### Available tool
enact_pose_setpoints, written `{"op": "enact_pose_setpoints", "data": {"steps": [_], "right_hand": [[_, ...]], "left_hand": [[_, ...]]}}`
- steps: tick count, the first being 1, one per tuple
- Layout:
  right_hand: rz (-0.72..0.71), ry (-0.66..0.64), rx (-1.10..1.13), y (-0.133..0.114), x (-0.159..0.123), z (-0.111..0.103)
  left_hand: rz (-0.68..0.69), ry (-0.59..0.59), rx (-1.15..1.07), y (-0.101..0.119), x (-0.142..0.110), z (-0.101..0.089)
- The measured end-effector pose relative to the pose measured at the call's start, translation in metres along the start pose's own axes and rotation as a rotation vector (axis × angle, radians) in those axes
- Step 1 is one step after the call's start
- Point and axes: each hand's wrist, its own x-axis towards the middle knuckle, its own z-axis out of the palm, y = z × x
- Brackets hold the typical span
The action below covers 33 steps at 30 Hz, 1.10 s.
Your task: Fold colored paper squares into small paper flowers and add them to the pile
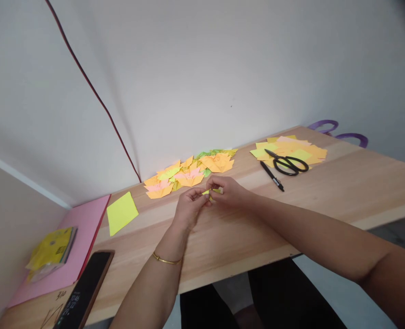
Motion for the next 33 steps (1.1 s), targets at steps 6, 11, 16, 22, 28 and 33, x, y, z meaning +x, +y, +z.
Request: {"op": "enact_pose_setpoints", "data": {"steps": [6, 11, 16, 22, 28, 33], "right_hand": [[0.075, -0.068, 0.096, -0.002, 0.002, -0.004], [0.106, -0.205, 0.281, -0.005, 0.005, -0.016], [0.079, -0.173, 0.178, -0.005, 0.006, -0.018], [0.022, -0.110, 0.036, -0.002, 0.005, -0.014], [0.027, -0.122, 0.053, -0.001, 0.005, -0.014], [0.047, -0.174, 0.071, -0.005, 0.004, -0.016]], "left_hand": [[-0.028, -0.004, -0.066, -0.001, 0.002, -0.003], [-0.039, 0.002, -0.085, 0.000, 0.003, -0.005], [-0.026, 0.025, -0.004, 0.002, 0.001, -0.002], [-0.009, 0.031, 0.112, 0.004, -0.001, 0.000], [0.003, 0.024, 0.137, 0.001, 0.000, -0.004], [0.019, 0.024, 0.164, 0.002, 0.000, -0.003]]}}
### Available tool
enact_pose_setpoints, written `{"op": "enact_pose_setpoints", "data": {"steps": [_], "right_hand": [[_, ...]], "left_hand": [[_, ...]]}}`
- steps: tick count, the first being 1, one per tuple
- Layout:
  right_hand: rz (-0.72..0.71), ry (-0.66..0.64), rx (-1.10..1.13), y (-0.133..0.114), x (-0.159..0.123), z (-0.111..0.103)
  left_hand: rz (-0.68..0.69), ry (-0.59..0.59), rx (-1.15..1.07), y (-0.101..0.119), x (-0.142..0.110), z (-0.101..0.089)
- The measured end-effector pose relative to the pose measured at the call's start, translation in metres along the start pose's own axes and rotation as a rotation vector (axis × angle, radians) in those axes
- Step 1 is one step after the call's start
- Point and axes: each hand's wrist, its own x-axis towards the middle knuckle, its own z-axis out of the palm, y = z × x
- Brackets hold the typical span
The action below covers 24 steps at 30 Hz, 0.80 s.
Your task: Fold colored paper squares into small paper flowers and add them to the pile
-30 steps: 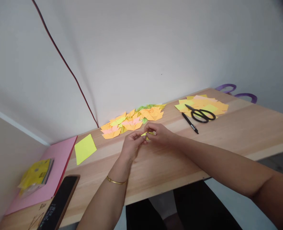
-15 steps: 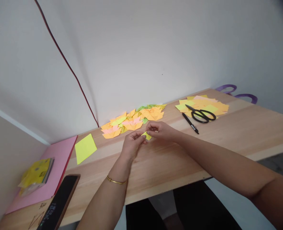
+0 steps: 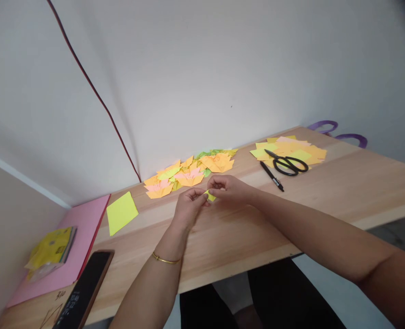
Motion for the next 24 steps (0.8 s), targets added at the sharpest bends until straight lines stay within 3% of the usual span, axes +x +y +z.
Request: {"op": "enact_pose_setpoints", "data": {"steps": [9, 15, 24], "right_hand": [[-0.032, 0.022, -0.037, 0.001, 0.000, 0.006], [-0.005, -0.005, 0.112, -0.001, 0.000, 0.008], [0.062, 0.011, 0.238, 0.009, 0.002, 0.005]], "left_hand": [[0.059, -0.001, 0.162, -0.003, -0.002, -0.001], [0.188, -0.016, 0.246, 0.006, -0.004, -0.003], [0.031, -0.050, -0.137, -0.005, 0.003, -0.001]]}}
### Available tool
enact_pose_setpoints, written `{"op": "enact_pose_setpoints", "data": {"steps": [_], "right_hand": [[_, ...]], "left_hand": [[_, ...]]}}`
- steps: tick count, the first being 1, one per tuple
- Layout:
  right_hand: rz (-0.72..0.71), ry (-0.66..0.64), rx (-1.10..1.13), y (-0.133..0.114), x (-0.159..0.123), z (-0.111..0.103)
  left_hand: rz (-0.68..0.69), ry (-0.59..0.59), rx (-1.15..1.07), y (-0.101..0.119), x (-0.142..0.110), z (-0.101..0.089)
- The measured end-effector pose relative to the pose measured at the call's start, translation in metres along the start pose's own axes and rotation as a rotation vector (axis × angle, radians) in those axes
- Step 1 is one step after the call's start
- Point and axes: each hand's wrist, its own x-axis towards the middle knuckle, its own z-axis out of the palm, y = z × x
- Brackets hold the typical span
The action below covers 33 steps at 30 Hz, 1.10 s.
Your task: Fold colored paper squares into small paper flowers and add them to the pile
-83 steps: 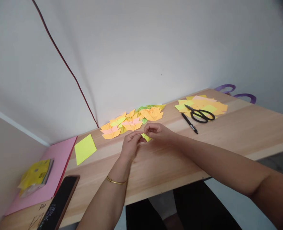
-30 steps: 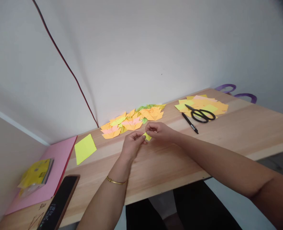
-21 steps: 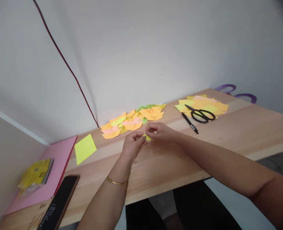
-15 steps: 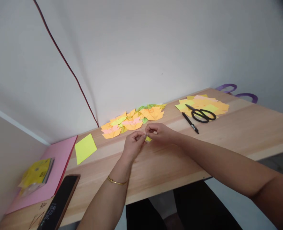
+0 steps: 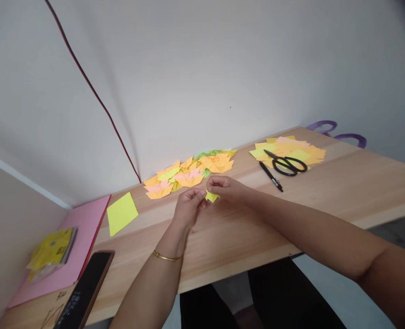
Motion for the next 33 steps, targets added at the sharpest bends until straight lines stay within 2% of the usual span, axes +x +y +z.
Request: {"op": "enact_pose_setpoints", "data": {"steps": [3, 7, 13, 17, 20, 25, 30, 33], "right_hand": [[-0.007, 0.011, -0.012, 0.0003, 0.0001, -0.0004], [-0.018, -0.037, -0.061, -0.0037, -0.0007, -0.0013], [0.025, 0.030, -0.125, -0.0034, 0.0004, -0.0058], [-0.071, 0.000, -0.270, -0.0034, -0.0009, -0.0044], [-0.067, -0.035, -0.313, -0.0036, -0.0018, -0.0017], [-0.104, 0.000, -0.402, -0.0011, -0.0005, 0.0001], [-0.104, -0.015, -0.471, -0.0004, -0.0015, 0.0016], [-0.100, -0.068, -0.501, -0.0004, -0.0025, 0.0007]], "left_hand": [[-0.006, 0.016, -0.015, -0.0013, 0.0014, -0.0018], [0.022, 0.069, 0.043, 0.0018, 0.0012, -0.0029], [0.003, 0.102, 0.013, 0.0018, 0.0026, -0.0022], [-0.002, 0.084, 0.000, -0.0003, 0.0023, -0.0024], [-0.012, 0.057, 0.001, -0.0007, 0.0009, -0.0018], [-0.080, 0.001, -0.024, 0.0012, -0.0016, 0.0004], [-0.070, 0.029, 0.026, -0.0007, -0.0005, -0.0015], [-0.067, 0.029, 0.081, -0.0030, 0.0004, -0.0033]]}}
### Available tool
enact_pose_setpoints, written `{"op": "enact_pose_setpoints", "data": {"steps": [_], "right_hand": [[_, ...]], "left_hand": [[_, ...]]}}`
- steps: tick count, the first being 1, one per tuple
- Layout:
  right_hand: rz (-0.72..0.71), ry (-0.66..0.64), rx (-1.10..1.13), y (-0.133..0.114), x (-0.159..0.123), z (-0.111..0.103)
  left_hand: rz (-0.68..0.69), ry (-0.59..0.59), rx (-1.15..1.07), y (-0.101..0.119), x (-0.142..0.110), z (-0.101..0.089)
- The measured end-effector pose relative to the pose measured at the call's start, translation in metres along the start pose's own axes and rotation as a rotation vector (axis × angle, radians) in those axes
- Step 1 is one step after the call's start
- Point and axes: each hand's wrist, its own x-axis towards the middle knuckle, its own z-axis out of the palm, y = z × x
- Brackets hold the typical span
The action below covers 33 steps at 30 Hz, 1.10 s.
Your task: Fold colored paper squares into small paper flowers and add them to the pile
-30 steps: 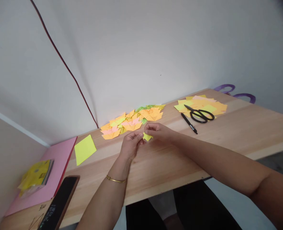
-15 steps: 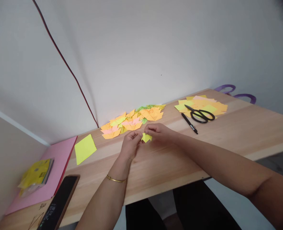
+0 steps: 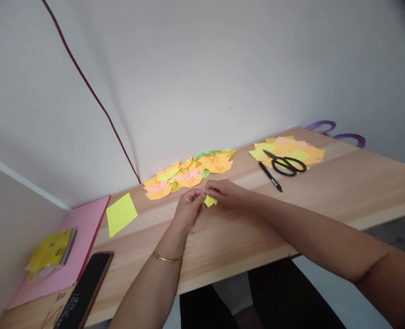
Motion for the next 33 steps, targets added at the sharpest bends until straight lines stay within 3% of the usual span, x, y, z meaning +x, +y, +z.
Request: {"op": "enact_pose_setpoints", "data": {"steps": [11, 20, 26, 30, 33], "right_hand": [[-0.009, 0.017, 0.000, -0.003, 0.002, -0.001], [-0.028, 0.066, 0.092, -0.013, 0.001, -0.003], [-0.043, 0.178, 0.160, -0.009, 0.001, -0.002], [-0.079, 0.221, 0.216, -0.009, 0.001, -0.001], [-0.151, 0.207, 0.216, -0.009, 0.002, -0.001]], "left_hand": [[0.023, -0.013, -0.071, 0.004, -0.003, 0.003], [0.033, -0.068, -0.286, 0.006, -0.004, 0.006], [-0.145, -0.027, -0.458, 0.006, -0.001, 0.004], [-0.320, -0.187, -0.478, 0.008, -0.005, 0.003], [-0.343, -0.256, -0.531, 0.008, -0.007, 0.003]]}}
